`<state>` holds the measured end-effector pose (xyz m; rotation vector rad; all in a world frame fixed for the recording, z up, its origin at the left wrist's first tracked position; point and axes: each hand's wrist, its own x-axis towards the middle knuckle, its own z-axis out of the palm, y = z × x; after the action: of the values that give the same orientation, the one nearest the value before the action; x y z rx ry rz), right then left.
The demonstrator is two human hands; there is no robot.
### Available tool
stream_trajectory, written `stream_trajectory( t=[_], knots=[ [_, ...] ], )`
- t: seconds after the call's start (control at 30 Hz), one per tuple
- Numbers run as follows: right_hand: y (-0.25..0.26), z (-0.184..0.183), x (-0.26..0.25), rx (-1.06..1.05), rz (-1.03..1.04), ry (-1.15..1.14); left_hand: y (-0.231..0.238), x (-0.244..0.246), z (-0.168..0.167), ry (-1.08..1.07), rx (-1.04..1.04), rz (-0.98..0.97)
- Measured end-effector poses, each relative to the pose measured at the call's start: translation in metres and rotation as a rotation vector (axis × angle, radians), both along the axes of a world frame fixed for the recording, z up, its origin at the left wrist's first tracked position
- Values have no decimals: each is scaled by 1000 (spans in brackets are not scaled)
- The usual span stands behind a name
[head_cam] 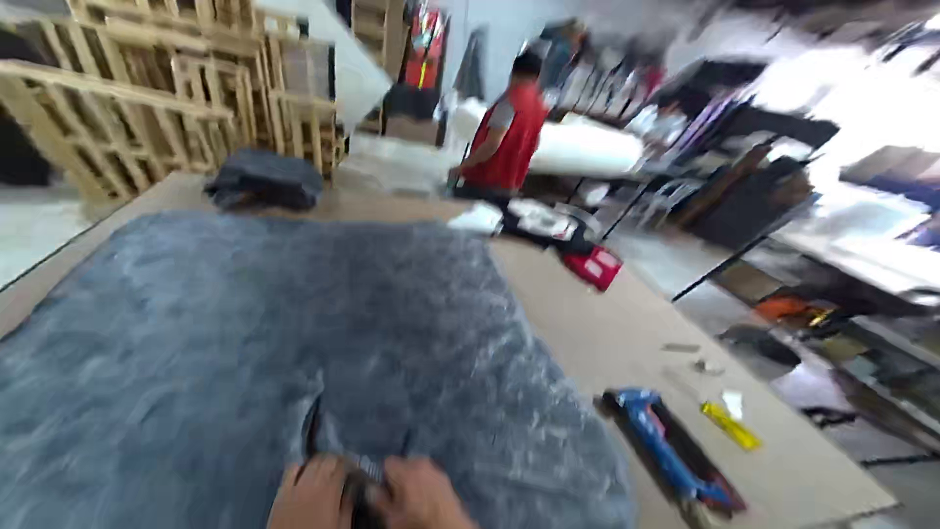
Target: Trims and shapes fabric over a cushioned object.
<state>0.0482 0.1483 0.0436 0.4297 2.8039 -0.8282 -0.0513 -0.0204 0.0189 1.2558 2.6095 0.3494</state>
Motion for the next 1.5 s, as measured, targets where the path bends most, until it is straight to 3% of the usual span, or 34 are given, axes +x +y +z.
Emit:
stream_trajectory(
  t=[0.07, 0.17, 0.3, 0.63, 0.73, 0.83, 0.9, 1.0, 1.07, 1.23, 1.5],
  knots=[
    [3, 6, -2, -132, 47, -158, -2, 2, 0, -53, -174, -8],
    [-2, 4, 7, -227, 35, -174, -10, 11, 10, -105, -311, -46],
    [-22, 2, 27, -227, -30, -159, -38, 35, 7, -54, -184, -42],
    [-66, -3, 63, -180, -184, -185, -77, 66, 9, -135, -197, -134],
    [-78, -1, 85, -340, -233, -162, -100, 71, 5, -183, -69, -119],
    [-83, 3, 120, -516, -353, -1, -115, 65, -5, -52, 68, -15],
    [-78, 10, 142, -534, -382, -33, -116, 54, -4, -26, 84, 48],
    [-69, 30, 163, -436, -260, -233, -108, 48, 5, -61, -25, 63],
    [-71, 42, 167, -318, -111, -262, -100, 47, 6, -111, -100, -24],
    [-85, 35, 162, 34, 205, 66, -93, 20, -8, -248, 45, -310],
    [-87, 27, 137, 226, 299, 208, -84, 9, -4, -408, -31, -268]
  ],
)
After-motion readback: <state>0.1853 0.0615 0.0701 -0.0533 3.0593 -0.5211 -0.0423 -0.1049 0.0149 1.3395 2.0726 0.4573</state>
